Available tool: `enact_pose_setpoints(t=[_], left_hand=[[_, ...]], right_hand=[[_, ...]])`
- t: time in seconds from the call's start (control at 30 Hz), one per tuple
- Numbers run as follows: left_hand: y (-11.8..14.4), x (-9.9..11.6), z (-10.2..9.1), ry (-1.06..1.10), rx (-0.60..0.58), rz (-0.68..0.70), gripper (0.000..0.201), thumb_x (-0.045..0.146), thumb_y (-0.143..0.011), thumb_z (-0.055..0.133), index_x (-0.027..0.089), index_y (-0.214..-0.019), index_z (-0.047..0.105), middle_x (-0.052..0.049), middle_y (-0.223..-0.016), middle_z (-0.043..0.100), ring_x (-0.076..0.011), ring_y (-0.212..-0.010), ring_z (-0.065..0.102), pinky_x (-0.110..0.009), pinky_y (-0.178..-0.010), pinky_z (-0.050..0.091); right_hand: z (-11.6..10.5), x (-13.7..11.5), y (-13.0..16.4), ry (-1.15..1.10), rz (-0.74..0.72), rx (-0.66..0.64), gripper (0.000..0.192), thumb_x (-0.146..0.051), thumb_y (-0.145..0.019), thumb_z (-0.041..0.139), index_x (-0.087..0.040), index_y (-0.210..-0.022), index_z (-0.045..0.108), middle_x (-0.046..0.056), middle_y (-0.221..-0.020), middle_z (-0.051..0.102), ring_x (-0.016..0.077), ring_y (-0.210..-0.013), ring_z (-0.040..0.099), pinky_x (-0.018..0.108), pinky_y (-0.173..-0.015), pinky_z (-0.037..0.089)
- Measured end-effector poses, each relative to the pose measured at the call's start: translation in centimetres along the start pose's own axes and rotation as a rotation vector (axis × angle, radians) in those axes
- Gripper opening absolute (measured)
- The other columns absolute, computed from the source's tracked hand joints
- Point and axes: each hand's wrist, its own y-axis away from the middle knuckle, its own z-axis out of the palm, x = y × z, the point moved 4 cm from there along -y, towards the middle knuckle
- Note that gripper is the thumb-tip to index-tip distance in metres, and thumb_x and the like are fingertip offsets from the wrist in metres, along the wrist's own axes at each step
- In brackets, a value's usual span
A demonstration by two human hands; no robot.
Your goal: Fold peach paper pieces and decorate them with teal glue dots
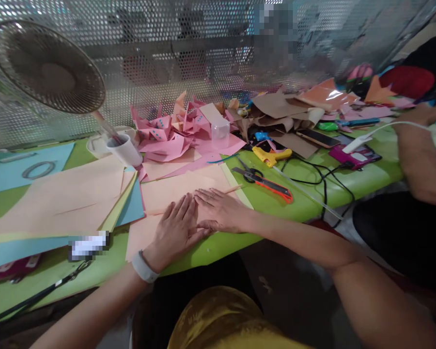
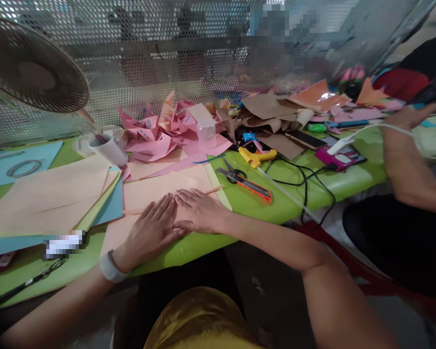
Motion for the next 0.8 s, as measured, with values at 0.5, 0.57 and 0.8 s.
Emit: enact_pose_setpoints(t=[0.5,0.57,0.8], left_hand=[[0.21,0.24,-0.16,-0.004,-0.092,-0.09,0.088,0.073,-0.092,0.031,0.008,-0.151,0.036,-0.022,-0.157,0.034,-0.0341,-0.146,0.033,-0.053,-0.115,0.031],[0.36,0.29,-0.06,-0.014,-0.099,-0.121,0.088,0.074,-0.091,0.031,0.01,-0.152,0.035,-0.023,-0.156,0.035,-0.0363,-0.145,0.034,-0.056,-0.113,0.032],[0.6,0.42,0.13,-0.038,-0.127,-0.215,0.094,0.081,-0.084,0.034,0.017,-0.153,0.036,-0.026,-0.155,0.036,-0.041,-0.144,0.034,-0.061,-0.111,0.032]], right_hand=[[0.32,-0.09,0.54,0.02,-0.003,-0.006,0.085,-0.067,-0.097,0.024,-0.003,-0.152,0.034,0.022,-0.158,0.031,0.0316,-0.149,0.027,0.051,-0.122,0.022],[0.34,-0.09,0.56,0.013,0.002,0.004,0.085,-0.068,-0.097,0.025,-0.004,-0.152,0.034,0.022,-0.158,0.031,0.0313,-0.149,0.027,0.051,-0.122,0.023],[0.29,-0.12,0.59,0.006,0.007,-0.013,0.086,-0.068,-0.097,0.024,-0.003,-0.152,0.034,0.022,-0.159,0.029,0.031,-0.149,0.026,0.051,-0.122,0.023]])
